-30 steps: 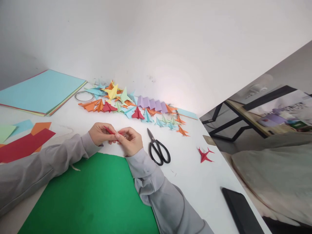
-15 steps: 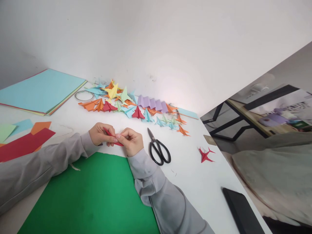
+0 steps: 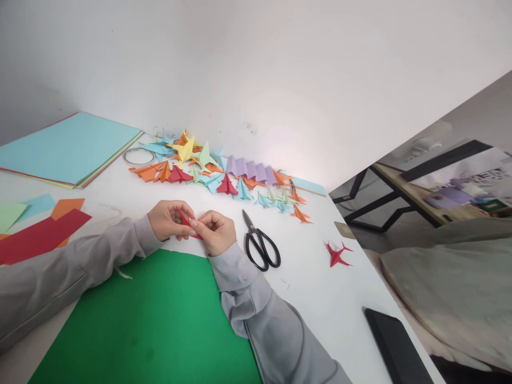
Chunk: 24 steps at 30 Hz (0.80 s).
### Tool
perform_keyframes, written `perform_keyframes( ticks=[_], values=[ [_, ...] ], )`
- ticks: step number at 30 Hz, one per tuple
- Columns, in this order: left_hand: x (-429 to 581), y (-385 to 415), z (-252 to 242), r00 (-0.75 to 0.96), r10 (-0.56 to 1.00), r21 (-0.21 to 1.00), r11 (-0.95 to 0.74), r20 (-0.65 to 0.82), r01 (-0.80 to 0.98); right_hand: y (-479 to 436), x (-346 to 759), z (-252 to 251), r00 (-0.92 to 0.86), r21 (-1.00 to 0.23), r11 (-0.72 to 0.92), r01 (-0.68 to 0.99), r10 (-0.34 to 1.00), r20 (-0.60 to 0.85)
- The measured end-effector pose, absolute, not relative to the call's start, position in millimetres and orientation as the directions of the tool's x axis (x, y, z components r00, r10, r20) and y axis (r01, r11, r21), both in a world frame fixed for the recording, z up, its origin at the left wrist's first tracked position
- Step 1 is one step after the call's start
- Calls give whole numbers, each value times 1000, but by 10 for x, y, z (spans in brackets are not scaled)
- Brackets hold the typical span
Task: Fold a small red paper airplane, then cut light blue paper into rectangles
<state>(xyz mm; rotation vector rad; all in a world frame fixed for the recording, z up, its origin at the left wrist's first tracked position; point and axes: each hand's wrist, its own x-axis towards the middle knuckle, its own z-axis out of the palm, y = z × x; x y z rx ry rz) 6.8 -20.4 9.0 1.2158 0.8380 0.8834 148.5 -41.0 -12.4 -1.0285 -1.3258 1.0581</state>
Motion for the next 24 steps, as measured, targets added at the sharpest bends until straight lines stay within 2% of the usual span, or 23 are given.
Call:
perform_keyframes(
  ticks=[5,10,12,15,19,24],
  values=[
    [54,-191,67,458,888,984,115,-42,-132,-400,1509,-106,-36,-980,196,-23,980,197],
    [61,-186,79,408,913,979,91,-8,-185,-361,1513,-137,9,-979,49,-196,999,48],
    [72,-181,81,367,930,975,88,-7,-204,-347,1520,-160,-12,-972,49,-228,999,53],
    [83,-180,82,344,939,972,86,-6,-218,-349,1523,-176,-48,-982,83,-172,995,92],
    [69,-174,74,369,929,973,108,-26,-203,-377,1503,-148,-8,-976,168,-140,985,170],
    [51,-132,21,340,939,971,123,-47,-207,-381,1502,-137,11,-975,139,-176,990,139]
  ],
)
